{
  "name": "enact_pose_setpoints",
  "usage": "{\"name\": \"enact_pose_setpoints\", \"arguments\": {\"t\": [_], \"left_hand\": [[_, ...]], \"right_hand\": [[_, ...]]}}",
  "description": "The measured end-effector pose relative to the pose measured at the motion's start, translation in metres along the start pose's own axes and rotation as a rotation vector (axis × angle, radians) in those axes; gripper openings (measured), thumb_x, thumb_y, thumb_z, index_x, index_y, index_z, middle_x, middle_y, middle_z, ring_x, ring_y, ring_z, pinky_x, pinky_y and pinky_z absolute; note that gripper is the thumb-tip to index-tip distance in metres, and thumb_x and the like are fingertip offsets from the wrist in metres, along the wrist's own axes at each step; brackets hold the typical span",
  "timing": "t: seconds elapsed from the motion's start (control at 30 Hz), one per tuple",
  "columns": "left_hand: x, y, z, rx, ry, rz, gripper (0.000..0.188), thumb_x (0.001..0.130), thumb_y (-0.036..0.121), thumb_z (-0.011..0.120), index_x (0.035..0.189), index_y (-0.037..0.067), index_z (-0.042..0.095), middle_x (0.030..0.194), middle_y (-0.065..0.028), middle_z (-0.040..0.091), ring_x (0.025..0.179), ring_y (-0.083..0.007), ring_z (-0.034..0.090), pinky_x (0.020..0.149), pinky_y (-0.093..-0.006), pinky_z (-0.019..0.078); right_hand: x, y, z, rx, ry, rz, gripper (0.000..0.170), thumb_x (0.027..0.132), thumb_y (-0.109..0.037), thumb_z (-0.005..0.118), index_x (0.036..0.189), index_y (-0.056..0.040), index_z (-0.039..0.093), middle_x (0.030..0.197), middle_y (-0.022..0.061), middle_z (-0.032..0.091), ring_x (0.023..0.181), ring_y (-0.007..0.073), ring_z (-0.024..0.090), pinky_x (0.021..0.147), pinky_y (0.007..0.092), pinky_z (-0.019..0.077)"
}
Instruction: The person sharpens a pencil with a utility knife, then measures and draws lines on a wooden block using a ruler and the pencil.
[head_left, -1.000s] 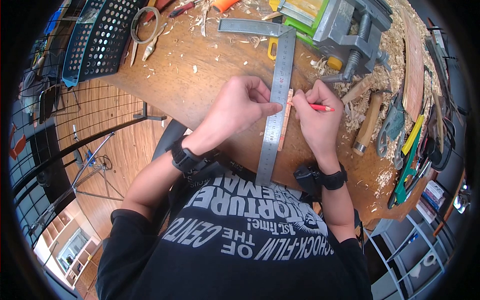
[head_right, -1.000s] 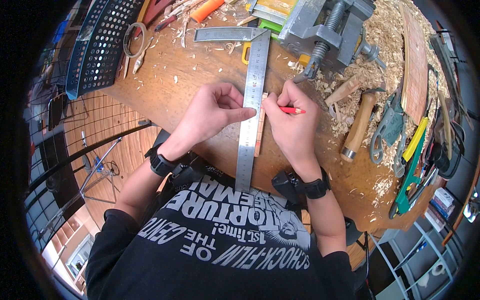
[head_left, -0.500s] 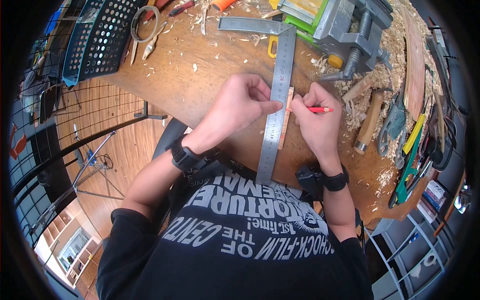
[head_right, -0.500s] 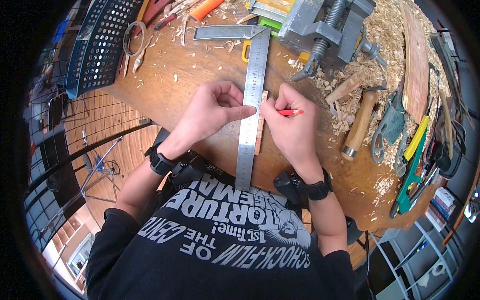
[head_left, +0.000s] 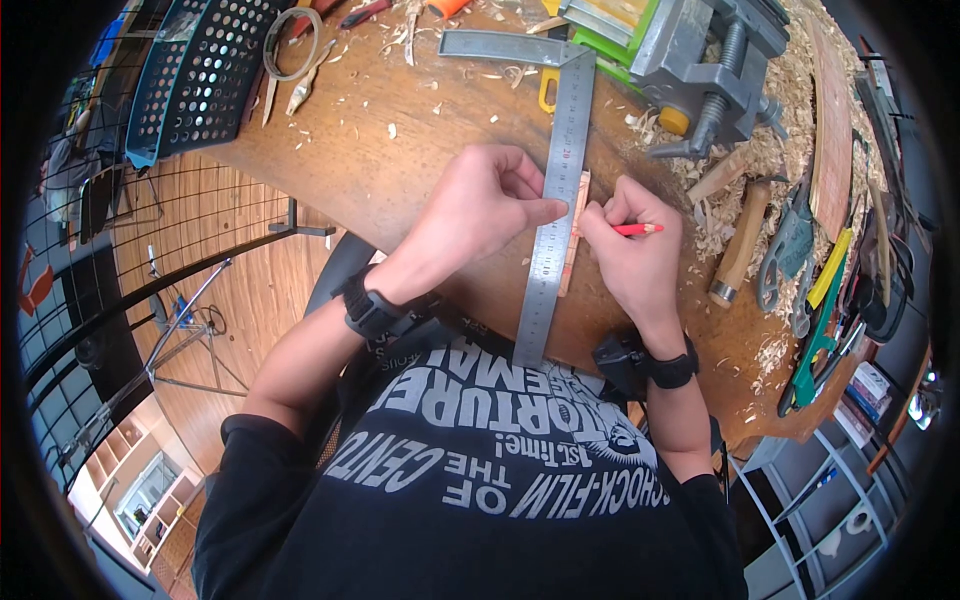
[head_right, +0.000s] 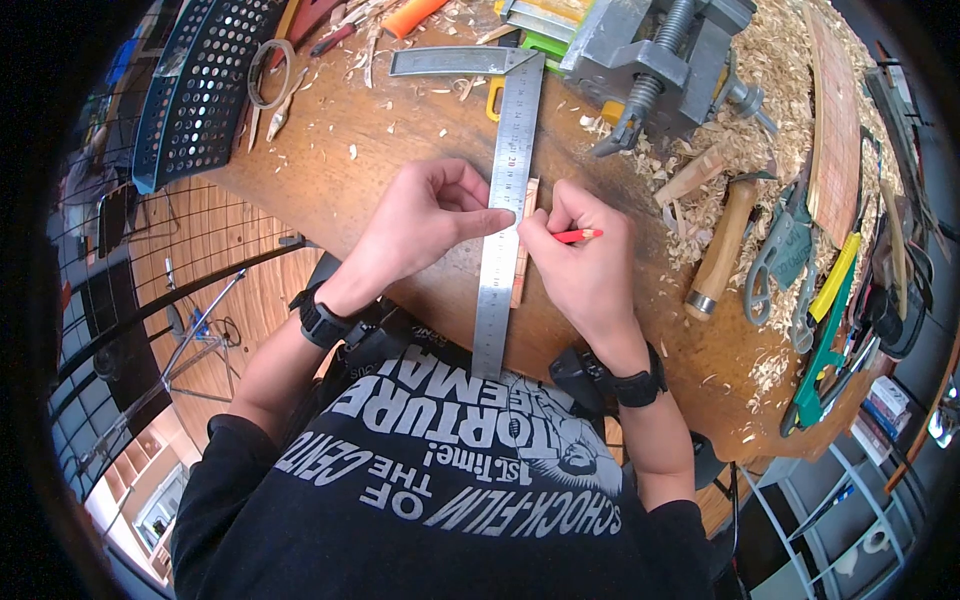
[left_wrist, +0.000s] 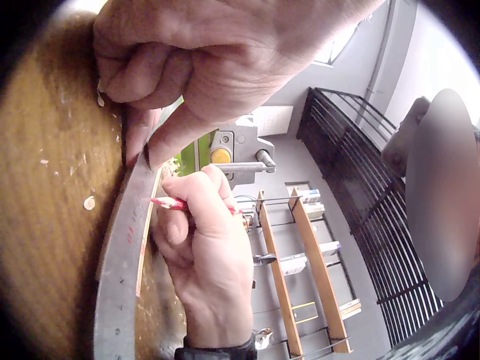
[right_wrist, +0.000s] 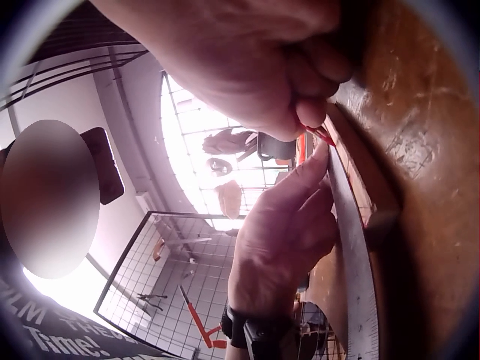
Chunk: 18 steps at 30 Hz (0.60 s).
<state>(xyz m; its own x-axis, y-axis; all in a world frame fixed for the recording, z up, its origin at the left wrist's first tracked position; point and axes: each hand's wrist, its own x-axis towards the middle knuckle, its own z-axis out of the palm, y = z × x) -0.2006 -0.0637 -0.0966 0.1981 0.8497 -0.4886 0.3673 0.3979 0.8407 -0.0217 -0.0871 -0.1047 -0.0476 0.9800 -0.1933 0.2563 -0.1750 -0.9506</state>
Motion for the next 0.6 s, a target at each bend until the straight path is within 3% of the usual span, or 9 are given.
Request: {"name": "enact_pose_setpoints", "arguments": {"t": [0.13,0.6], "left_hand": [[-0.0002,0.0004,-0.0006,0.014,0.001,0.002,0.021,0.077,0.011,0.078,0.083,0.0,0.062,0.074,-0.0023,0.065,0.068,-0.0057,0.059,0.061,-0.02,0.0471],[0.0002,0.0,-0.0003,0.021,0.002,-0.008,0.021,0.077,0.012,0.079,0.083,0.0,0.063,0.074,-0.0016,0.064,0.068,-0.0057,0.059,0.062,-0.0202,0.0466]], "right_hand": [[-0.0029,-0.0063,-0.0018,-0.052,-0.104,-0.005,0.028,0.078,-0.001,0.062,0.063,-0.0004,0.038,0.055,0.0007,0.038,0.057,0.0045,0.036,0.05,0.0253,0.0325],[-0.0052,-0.0051,-0.0051,-0.077,-0.137,-0.06,0.028,0.078,-0.001,0.063,0.064,0.0006,0.039,0.053,0.0009,0.036,0.056,0.0043,0.034,0.048,0.0248,0.0316]]}}
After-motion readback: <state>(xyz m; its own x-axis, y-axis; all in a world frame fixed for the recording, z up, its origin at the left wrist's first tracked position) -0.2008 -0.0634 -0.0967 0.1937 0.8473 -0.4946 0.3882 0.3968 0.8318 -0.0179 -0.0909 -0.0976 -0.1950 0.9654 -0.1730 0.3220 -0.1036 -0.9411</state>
